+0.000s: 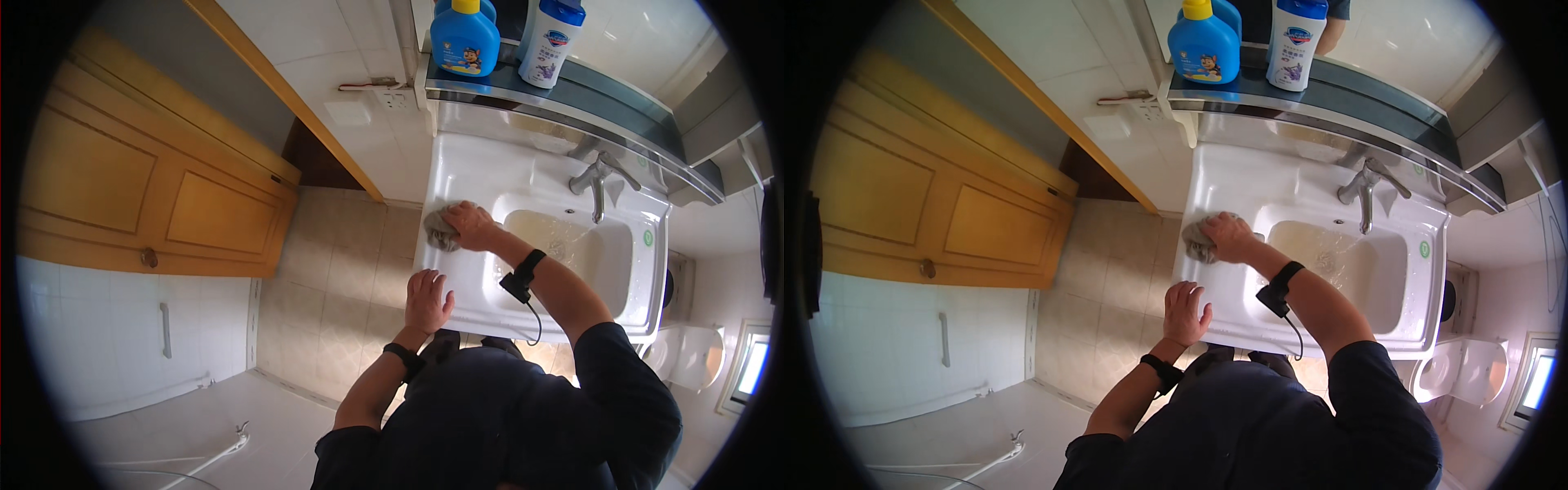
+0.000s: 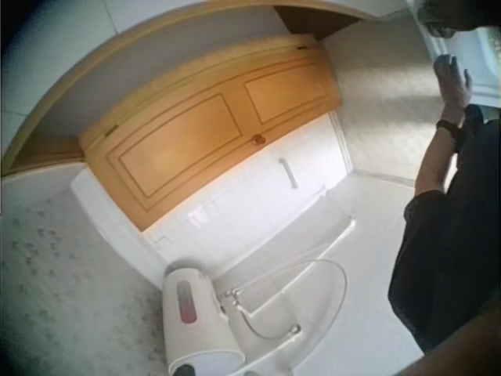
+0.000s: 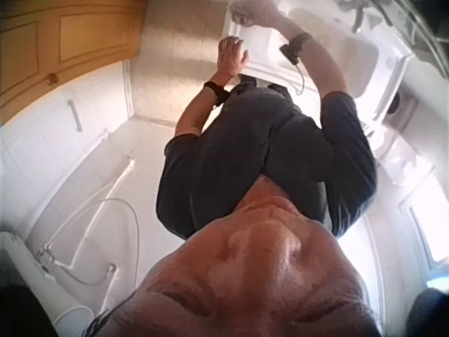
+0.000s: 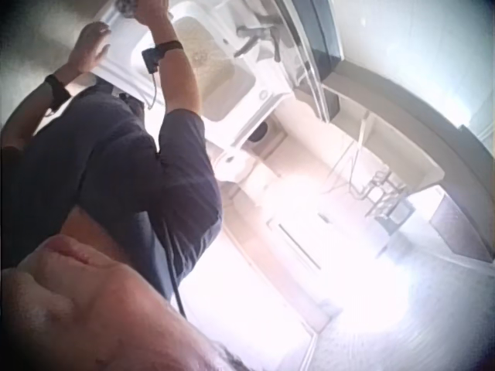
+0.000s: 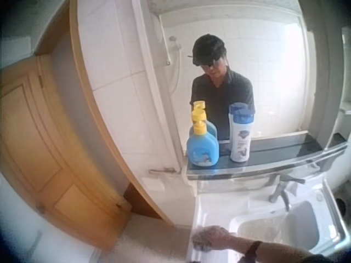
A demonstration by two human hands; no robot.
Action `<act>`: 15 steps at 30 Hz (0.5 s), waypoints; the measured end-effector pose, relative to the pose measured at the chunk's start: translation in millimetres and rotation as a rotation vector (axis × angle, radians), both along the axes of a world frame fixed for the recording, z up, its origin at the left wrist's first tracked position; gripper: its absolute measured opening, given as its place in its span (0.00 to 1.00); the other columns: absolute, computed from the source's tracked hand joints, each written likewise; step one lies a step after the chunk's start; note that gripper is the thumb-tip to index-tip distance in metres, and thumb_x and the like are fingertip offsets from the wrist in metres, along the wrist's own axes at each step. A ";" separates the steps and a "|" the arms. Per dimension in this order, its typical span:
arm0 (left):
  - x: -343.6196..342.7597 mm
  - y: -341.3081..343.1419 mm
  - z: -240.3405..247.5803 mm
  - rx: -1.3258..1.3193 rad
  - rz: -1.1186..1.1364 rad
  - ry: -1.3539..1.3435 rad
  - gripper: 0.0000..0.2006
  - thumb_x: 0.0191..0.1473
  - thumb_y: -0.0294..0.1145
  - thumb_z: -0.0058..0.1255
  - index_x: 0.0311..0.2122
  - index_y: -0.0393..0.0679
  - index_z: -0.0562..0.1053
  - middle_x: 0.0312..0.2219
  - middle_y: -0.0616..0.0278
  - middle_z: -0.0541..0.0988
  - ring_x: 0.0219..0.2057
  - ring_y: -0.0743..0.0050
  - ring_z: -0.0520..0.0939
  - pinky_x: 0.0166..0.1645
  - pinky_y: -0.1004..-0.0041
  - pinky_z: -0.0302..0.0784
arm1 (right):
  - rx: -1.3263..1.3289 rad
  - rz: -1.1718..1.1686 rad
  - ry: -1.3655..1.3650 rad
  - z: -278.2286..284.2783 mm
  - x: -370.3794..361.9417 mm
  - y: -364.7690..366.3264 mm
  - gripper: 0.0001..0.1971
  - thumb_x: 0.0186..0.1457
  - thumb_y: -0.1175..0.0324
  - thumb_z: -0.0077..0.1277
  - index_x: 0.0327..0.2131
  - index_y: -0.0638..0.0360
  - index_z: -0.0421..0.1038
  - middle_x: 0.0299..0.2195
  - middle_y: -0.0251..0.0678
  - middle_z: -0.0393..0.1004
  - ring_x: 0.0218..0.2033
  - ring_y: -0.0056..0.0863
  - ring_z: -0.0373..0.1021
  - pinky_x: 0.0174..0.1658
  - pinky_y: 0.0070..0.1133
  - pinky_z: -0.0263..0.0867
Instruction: The person fills a bucket with water to flush a toilet, then washes a cloth in the sink and uses it to wipe down the sink basin, faucet, and mirror cabinet.
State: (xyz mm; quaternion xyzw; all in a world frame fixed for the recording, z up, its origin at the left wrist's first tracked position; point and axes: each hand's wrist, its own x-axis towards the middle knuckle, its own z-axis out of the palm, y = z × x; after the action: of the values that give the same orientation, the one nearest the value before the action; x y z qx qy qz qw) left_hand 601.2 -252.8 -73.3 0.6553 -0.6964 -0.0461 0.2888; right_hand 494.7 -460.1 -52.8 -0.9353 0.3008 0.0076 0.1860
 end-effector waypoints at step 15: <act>-2.1 3.2 -5.8 -0.098 0.098 0.131 0.27 0.46 0.33 0.54 0.52 0.36 0.63 0.47 0.49 0.68 0.51 0.45 0.66 0.56 0.53 0.61 | -0.284 -0.360 0.044 2.0 -4.0 -50.9 0.22 0.50 0.57 0.56 0.50 0.41 0.68 0.52 0.35 0.61 0.58 0.39 0.53 0.53 0.44 0.56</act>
State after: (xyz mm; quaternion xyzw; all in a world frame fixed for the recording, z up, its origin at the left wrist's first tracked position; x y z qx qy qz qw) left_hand 599.1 -249.6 -79.1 0.6693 -0.6443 -0.0406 0.3676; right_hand 490.7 -510.9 -50.8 -0.8830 0.4649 -0.0479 0.0442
